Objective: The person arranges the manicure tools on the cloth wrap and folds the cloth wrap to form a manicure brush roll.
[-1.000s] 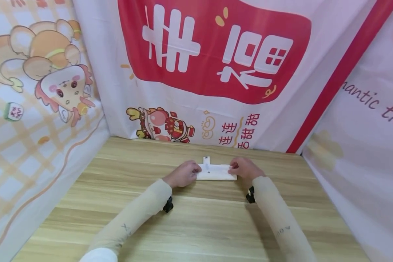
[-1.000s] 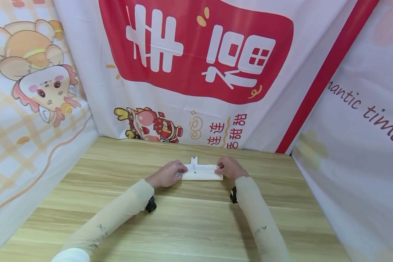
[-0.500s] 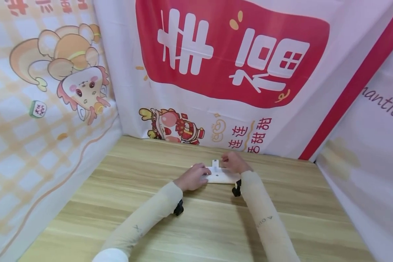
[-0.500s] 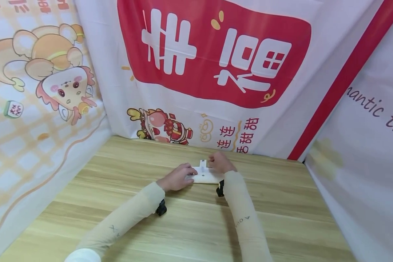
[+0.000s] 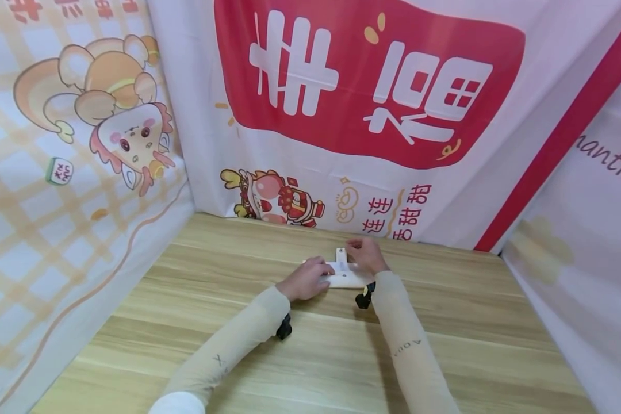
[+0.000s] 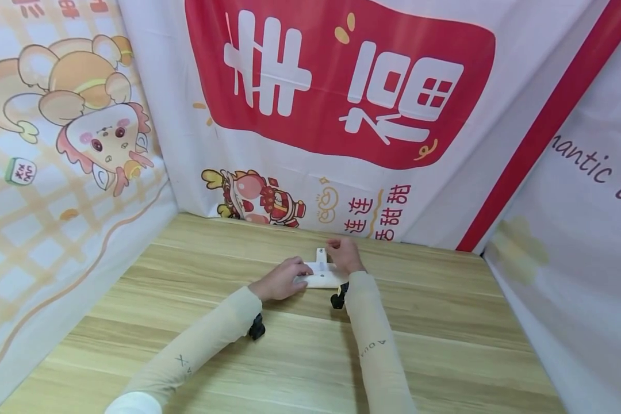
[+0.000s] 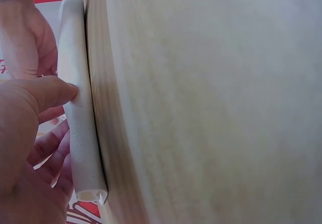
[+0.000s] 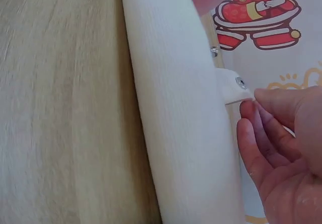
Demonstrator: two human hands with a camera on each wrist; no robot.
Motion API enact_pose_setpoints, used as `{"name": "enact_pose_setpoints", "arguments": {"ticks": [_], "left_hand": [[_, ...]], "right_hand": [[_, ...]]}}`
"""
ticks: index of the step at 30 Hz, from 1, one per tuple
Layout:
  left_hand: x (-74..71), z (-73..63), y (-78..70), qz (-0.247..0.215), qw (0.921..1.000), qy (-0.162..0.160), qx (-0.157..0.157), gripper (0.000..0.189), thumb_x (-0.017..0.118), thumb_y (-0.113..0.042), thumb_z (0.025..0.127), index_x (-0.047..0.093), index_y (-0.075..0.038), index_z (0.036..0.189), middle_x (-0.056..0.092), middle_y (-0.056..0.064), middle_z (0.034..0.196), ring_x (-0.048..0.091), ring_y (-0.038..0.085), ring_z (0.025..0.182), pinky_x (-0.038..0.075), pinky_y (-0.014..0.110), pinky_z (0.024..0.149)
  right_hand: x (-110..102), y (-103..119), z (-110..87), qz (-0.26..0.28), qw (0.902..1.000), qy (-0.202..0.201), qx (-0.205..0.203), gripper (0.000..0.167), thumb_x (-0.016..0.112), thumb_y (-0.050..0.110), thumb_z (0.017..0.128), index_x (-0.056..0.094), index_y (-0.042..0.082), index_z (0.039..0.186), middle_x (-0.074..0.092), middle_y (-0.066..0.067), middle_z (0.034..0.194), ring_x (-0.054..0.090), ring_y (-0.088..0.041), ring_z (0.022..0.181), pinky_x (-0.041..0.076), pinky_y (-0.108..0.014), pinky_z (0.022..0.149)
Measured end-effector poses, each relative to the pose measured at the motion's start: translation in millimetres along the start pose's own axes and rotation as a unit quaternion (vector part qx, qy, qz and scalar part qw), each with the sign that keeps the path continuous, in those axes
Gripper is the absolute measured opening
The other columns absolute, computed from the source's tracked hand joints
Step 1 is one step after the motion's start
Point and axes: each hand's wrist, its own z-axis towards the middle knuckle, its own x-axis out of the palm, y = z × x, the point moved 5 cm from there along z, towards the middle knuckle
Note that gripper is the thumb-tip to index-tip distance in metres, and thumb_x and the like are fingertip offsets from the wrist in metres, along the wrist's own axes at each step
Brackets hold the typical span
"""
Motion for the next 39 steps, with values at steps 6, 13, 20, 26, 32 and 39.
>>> {"name": "enact_pose_setpoints", "arguments": {"ticks": [6, 13, 20, 26, 32, 39], "left_hand": [[0.1, 1.2, 0.2, 0.004, 1.0000, 0.001, 0.004, 0.031, 0.069, -0.021, 0.102, 0.072, -0.010, 0.131, 0.066, 0.009, 0.128, 0.062, 0.023, 0.117, 0.051, 0.042, 0.107], [0.9, 2.1, 3.3, -0.016, 0.9998, 0.010, -0.010, 0.032, 0.069, -0.021, 0.102, 0.071, -0.010, 0.133, 0.065, 0.010, 0.134, 0.060, 0.027, 0.125, 0.048, 0.046, 0.113], [-0.4, 2.0, 4.1, -0.023, 0.9997, 0.006, 0.001, 0.030, 0.070, -0.019, 0.101, 0.072, -0.009, 0.130, 0.066, 0.010, 0.131, 0.060, 0.027, 0.122, 0.049, 0.046, 0.110], [-2.4, 2.2, 1.0, -0.027, 0.9996, 0.005, 0.012, 0.029, 0.070, -0.016, 0.101, 0.073, -0.007, 0.128, 0.066, 0.011, 0.128, 0.060, 0.027, 0.119, 0.049, 0.047, 0.108], [1.2, 3.9, 3.3, -0.027, 0.9996, 0.005, 0.003, 0.027, 0.070, -0.017, 0.102, 0.073, -0.009, 0.127, 0.065, 0.009, 0.127, 0.060, 0.025, 0.119, 0.050, 0.045, 0.108], [2.0, 4.4, 1.3, -0.024, 0.9997, -0.003, 0.002, 0.024, 0.070, -0.015, 0.102, 0.074, -0.008, 0.125, 0.066, 0.009, 0.126, 0.060, 0.026, 0.117, 0.050, 0.046, 0.108]], "right_hand": [[-8.0, 11.4, -11.3, -0.014, 0.9983, 0.023, -0.053, 0.026, 0.070, 0.013, 0.100, 0.075, 0.006, 0.125, 0.077, -0.013, 0.120, 0.071, -0.028, 0.113, 0.057, -0.044, 0.102], [-14.2, 26.7, -25.2, -0.086, 0.9832, 0.062, -0.148, 0.019, 0.071, 0.003, 0.098, 0.079, 0.008, 0.115, 0.079, -0.009, 0.109, 0.073, -0.021, 0.099, 0.060, -0.039, 0.093], [-14.9, 36.6, -49.7, -0.145, 0.9552, 0.049, -0.253, 0.018, 0.071, -0.004, 0.095, 0.080, 0.002, 0.110, 0.079, -0.012, 0.105, 0.072, -0.022, 0.093, 0.061, -0.038, 0.086], [-9.4, 33.8, -66.4, -0.166, 0.9480, 0.037, -0.269, 0.017, 0.073, -0.003, 0.095, 0.080, 0.003, 0.109, 0.078, -0.010, 0.103, 0.071, -0.020, 0.094, 0.061, -0.035, 0.085], [-3.5, 28.7, -74.7, -0.169, 0.9486, 0.037, -0.265, 0.017, 0.072, 0.000, 0.097, 0.081, 0.005, 0.111, 0.076, -0.007, 0.103, 0.070, -0.019, 0.095, 0.061, -0.036, 0.086], [-0.8, 24.4, -78.6, -0.165, 0.9527, 0.023, -0.254, 0.016, 0.071, 0.001, 0.098, 0.080, 0.006, 0.109, 0.075, -0.006, 0.104, 0.071, -0.020, 0.099, 0.061, -0.037, 0.088]]}}
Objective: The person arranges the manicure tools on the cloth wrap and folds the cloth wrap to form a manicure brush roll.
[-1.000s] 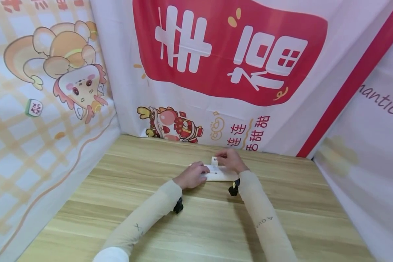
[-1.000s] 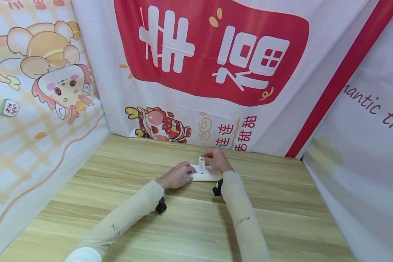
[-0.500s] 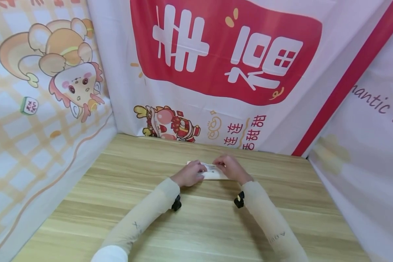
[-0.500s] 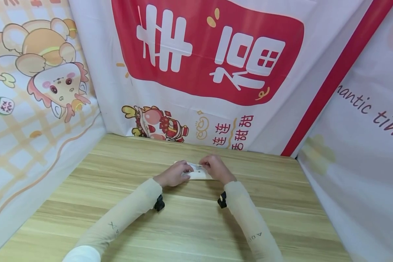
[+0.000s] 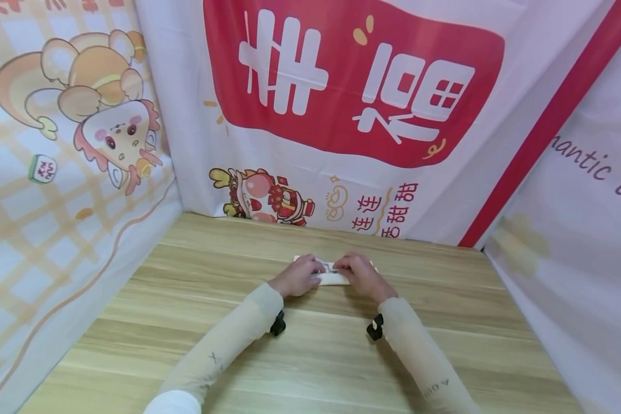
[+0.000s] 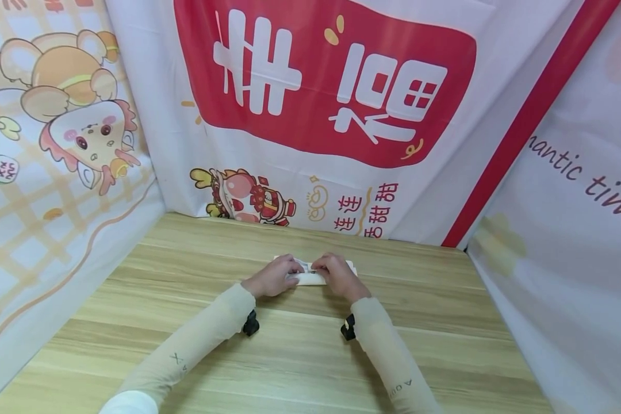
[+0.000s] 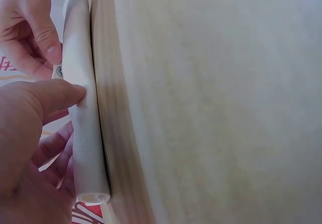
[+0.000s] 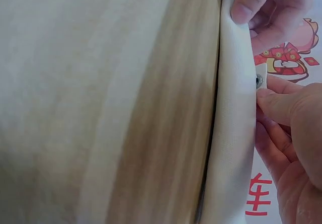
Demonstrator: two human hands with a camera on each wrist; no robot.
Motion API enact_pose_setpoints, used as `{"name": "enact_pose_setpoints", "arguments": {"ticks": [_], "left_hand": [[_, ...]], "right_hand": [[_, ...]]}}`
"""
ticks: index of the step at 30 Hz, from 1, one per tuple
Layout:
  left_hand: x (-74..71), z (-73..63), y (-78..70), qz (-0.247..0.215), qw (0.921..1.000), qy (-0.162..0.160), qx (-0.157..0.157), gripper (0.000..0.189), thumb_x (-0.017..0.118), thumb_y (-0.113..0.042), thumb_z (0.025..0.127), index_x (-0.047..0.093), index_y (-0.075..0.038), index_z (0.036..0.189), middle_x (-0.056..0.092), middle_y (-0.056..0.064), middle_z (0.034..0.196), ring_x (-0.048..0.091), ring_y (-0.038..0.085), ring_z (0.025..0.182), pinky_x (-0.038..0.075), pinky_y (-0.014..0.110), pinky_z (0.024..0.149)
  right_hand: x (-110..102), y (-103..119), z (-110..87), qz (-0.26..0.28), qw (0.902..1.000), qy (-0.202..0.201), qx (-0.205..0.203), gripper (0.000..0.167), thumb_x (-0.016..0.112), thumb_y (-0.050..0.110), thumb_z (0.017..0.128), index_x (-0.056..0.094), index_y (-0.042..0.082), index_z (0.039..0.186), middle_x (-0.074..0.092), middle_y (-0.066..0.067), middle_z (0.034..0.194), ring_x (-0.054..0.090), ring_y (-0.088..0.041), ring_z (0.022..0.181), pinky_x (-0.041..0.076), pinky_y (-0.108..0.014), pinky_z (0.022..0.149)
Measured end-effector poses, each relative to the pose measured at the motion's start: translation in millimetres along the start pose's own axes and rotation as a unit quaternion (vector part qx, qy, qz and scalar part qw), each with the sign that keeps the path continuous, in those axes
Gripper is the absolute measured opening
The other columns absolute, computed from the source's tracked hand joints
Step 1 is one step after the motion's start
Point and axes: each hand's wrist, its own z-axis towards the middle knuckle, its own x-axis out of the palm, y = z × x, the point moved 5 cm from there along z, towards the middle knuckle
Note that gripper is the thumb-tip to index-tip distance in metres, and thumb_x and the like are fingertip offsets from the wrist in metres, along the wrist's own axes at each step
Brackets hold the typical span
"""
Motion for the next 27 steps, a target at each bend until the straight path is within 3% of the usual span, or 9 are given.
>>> {"name": "enact_pose_setpoints", "arguments": {"ticks": [10, 22, 27], "left_hand": [[2.6, 0.7, -0.4, 0.008, 0.9999, -0.005, -0.009, 0.024, 0.068, -0.015, 0.103, 0.074, -0.008, 0.125, 0.065, 0.010, 0.126, 0.061, 0.027, 0.119, 0.050, 0.045, 0.108], [-2.8, 1.3, -6.4, 0.015, 0.9999, -0.008, 0.001, 0.019, 0.071, -0.008, 0.099, 0.077, -0.005, 0.118, 0.068, 0.012, 0.122, 0.062, 0.031, 0.116, 0.050, 0.047, 0.106], [-1.9, 3.6, -7.7, 0.012, 0.9998, -0.014, 0.010, 0.016, 0.074, -0.005, 0.096, 0.079, -0.006, 0.111, 0.071, 0.012, 0.116, 0.064, 0.029, 0.110, 0.052, 0.046, 0.103]], "right_hand": [[1.1, 8.1, -4.2, -0.025, 0.9979, -0.031, -0.050, 0.014, 0.072, -0.003, 0.095, 0.080, 0.003, 0.105, 0.075, -0.009, 0.102, 0.073, -0.023, 0.096, 0.062, -0.037, 0.084], [4.8, 11.1, -6.1, -0.065, 0.9963, 0.023, -0.052, 0.029, 0.084, 0.006, 0.089, 0.080, 0.005, 0.117, 0.073, -0.008, 0.111, 0.071, -0.021, 0.100, 0.062, -0.033, 0.088], [5.3, 10.4, -7.6, -0.057, 0.9969, 0.034, -0.042, 0.028, 0.084, 0.006, 0.089, 0.080, 0.005, 0.116, 0.073, -0.007, 0.111, 0.071, -0.019, 0.101, 0.062, -0.032, 0.088]]}}
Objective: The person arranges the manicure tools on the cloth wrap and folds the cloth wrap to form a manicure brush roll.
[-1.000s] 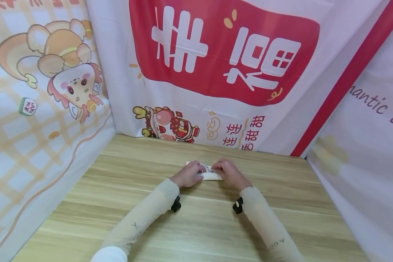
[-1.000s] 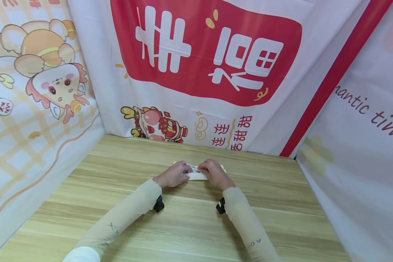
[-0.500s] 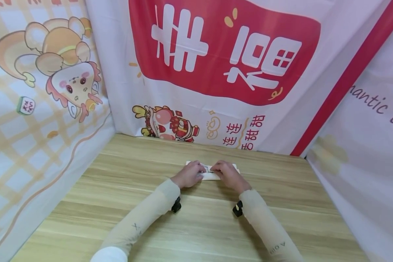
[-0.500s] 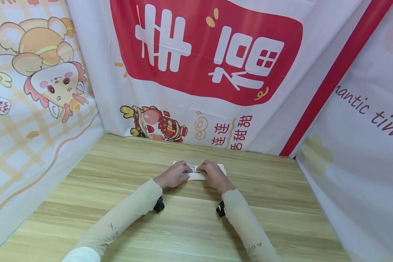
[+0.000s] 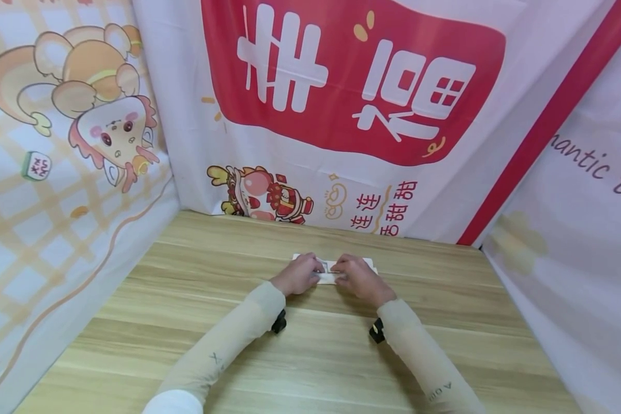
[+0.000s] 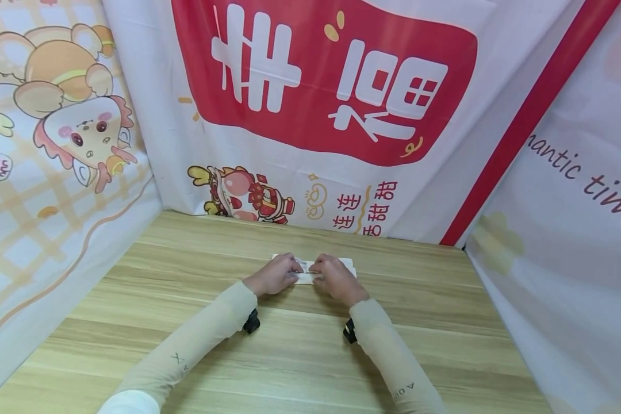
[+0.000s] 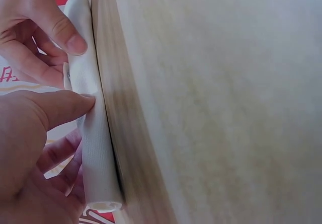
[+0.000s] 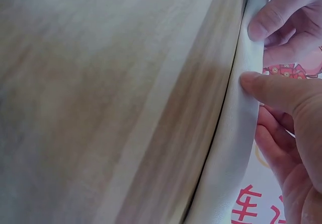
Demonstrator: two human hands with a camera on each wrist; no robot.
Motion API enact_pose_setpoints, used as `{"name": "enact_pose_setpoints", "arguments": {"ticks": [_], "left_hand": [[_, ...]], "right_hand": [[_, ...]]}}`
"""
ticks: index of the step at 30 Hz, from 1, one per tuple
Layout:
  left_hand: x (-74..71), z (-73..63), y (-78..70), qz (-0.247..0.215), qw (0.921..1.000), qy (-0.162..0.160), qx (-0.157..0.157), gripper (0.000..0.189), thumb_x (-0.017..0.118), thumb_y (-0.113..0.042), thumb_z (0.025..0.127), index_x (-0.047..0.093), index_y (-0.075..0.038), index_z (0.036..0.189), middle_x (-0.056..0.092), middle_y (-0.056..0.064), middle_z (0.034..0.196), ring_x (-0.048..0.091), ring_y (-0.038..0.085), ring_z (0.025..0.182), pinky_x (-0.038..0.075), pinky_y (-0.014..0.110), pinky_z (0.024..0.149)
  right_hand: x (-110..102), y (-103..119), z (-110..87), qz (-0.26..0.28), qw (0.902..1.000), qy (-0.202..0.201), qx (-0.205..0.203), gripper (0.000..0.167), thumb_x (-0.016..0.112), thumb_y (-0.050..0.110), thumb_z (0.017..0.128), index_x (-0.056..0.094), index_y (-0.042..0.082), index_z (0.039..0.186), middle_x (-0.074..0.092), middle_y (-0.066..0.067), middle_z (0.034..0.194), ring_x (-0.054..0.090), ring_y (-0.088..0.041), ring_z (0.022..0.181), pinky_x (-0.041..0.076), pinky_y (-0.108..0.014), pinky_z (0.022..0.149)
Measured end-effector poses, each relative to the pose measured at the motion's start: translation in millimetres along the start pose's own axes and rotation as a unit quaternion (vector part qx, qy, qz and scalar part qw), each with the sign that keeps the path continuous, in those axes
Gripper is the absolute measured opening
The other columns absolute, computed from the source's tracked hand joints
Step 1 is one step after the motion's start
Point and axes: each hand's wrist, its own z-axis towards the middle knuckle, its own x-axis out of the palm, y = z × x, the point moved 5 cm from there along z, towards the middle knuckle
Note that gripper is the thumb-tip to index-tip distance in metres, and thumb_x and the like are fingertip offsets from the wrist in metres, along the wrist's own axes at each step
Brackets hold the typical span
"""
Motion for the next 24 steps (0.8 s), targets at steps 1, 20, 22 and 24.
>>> {"name": "enact_pose_setpoints", "arguments": {"ticks": [1, 20, 22, 24], "left_hand": [[0.1, 0.2, -0.2, -0.001, 1.0000, -0.001, 0.002, 0.016, 0.074, -0.004, 0.096, 0.079, -0.006, 0.111, 0.071, 0.012, 0.115, 0.064, 0.029, 0.110, 0.052, 0.046, 0.102], [3.8, 1.1, 3.3, -0.007, 1.0000, -0.003, 0.002, 0.016, 0.074, -0.004, 0.095, 0.080, -0.005, 0.109, 0.070, 0.012, 0.113, 0.064, 0.029, 0.109, 0.051, 0.047, 0.102], [2.2, 0.5, 3.4, -0.017, 0.9998, 0.007, -0.002, 0.018, 0.073, -0.003, 0.095, 0.079, -0.005, 0.112, 0.070, 0.012, 0.116, 0.063, 0.029, 0.111, 0.051, 0.047, 0.104], [0.6, 0.2, 3.5, -0.025, 0.9995, 0.018, -0.001, 0.022, 0.072, -0.003, 0.094, 0.078, -0.004, 0.115, 0.069, 0.013, 0.121, 0.063, 0.030, 0.115, 0.050, 0.047, 0.106]], "right_hand": [[-0.1, -0.2, -0.1, 0.003, 1.0000, 0.000, 0.004, 0.027, 0.084, 0.006, 0.089, 0.080, 0.005, 0.116, 0.073, -0.007, 0.111, 0.071, -0.019, 0.101, 0.062, -0.032, 0.088], [3.1, -2.3, 0.4, 0.041, 0.9989, 0.010, 0.020, 0.023, 0.081, 0.001, 0.089, 0.079, 0.003, 0.112, 0.074, -0.012, 0.112, 0.073, -0.024, 0.100, 0.063, -0.033, 0.088], [2.7, -3.8, -1.3, 0.038, 0.9991, 0.009, 0.014, 0.026, 0.081, 0.003, 0.089, 0.078, 0.003, 0.115, 0.075, -0.011, 0.113, 0.074, -0.024, 0.101, 0.063, -0.033, 0.090], [0.3, -5.2, -3.3, 0.032, 0.9993, 0.012, 0.012, 0.029, 0.081, 0.006, 0.090, 0.077, 0.002, 0.118, 0.075, -0.011, 0.115, 0.074, -0.024, 0.103, 0.062, -0.035, 0.092]]}}
